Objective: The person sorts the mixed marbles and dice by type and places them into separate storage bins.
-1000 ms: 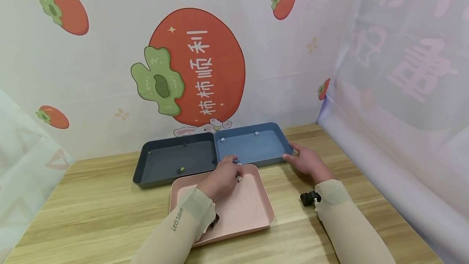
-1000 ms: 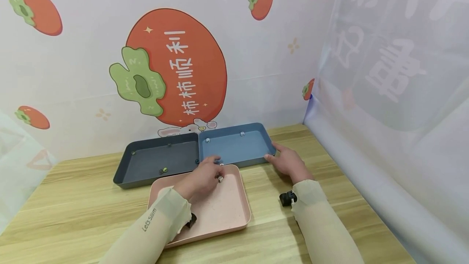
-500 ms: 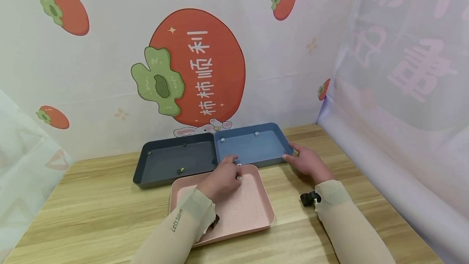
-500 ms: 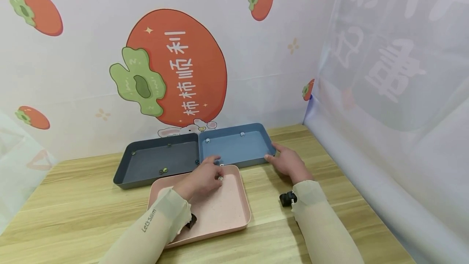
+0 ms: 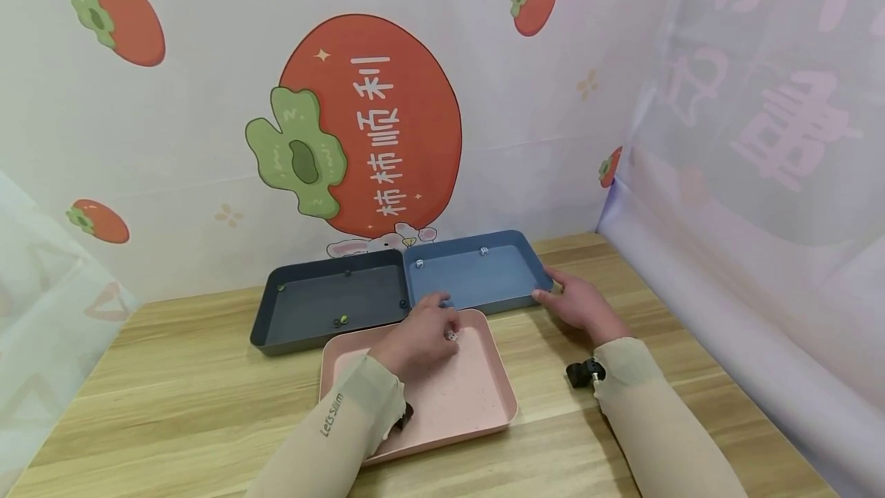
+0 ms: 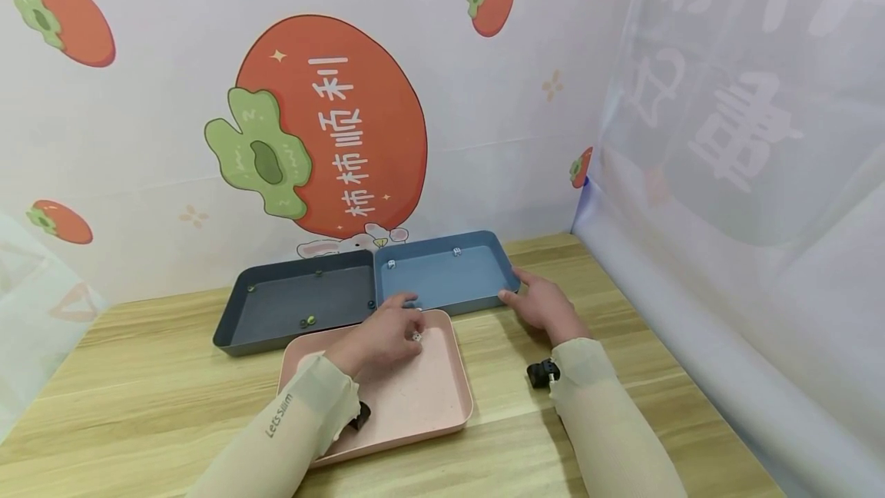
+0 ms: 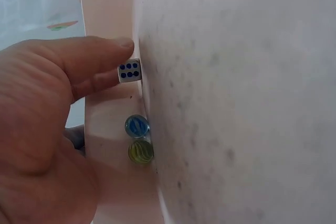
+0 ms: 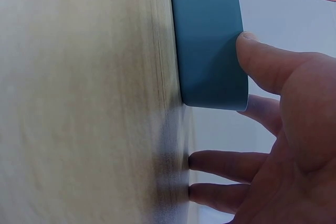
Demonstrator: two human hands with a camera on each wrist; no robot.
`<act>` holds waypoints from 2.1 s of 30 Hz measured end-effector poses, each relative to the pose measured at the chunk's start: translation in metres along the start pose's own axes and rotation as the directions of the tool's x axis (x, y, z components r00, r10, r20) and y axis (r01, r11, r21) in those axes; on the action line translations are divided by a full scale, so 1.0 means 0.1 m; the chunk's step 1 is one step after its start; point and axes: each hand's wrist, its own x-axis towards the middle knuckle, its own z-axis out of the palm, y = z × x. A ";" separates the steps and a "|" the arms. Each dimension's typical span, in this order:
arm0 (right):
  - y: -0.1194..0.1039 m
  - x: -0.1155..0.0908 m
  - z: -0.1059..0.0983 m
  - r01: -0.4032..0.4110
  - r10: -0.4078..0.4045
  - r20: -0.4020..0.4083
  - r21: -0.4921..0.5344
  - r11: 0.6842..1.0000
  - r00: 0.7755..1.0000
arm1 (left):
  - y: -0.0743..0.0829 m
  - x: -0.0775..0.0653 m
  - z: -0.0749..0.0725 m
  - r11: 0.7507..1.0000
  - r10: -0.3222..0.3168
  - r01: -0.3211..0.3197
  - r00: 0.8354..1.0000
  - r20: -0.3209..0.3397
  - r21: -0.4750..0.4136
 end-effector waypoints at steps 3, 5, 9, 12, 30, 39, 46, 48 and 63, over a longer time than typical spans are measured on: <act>0.00 0.00 0.00 0.000 0.000 -0.001 0.001 1.000 1.000 | 0.00 0.00 0.00 1.000 -0.019 0.019 1.000 0.002 -0.005; 0.00 0.00 0.00 0.001 -0.001 -0.003 -0.001 1.000 1.000 | 0.01 0.00 -0.01 1.000 -0.025 0.025 1.000 0.002 -0.007; 0.01 0.00 0.00 0.004 -0.004 -0.005 -0.006 1.000 1.000 | 0.02 0.00 -0.01 1.000 -0.024 0.024 1.000 0.007 -0.010; 0.00 0.00 0.00 0.007 -0.007 -0.007 -0.007 1.000 1.000 | 0.02 0.01 -0.01 1.000 -0.022 0.022 1.000 0.010 -0.010; -0.01 0.00 0.01 0.011 -0.011 -0.004 -0.008 1.000 1.000 | 0.06 0.06 -0.12 0.991 -0.012 0.014 1.000 0.020 -0.130; -0.01 -0.01 -0.01 0.004 -0.004 -0.001 -0.003 1.000 1.000 | 0.07 0.04 -0.42 0.970 -0.043 0.050 0.999 0.032 -0.239; -0.01 -0.01 -0.01 0.003 -0.003 -0.004 -0.006 1.000 1.000 | -0.08 0.10 -0.69 0.918 -0.198 0.144 0.974 -0.113 -0.370; 0.00 -0.01 -0.01 0.004 -0.004 -0.006 -0.007 1.000 1.000 | -0.13 0.13 -0.73 0.909 -0.237 0.160 0.958 -0.162 -0.385; -0.01 -0.01 -0.01 0.003 -0.003 -0.013 0.010 1.000 1.000 | -0.31 0.29 -0.78 0.894 -0.367 0.259 0.891 -0.266 -0.366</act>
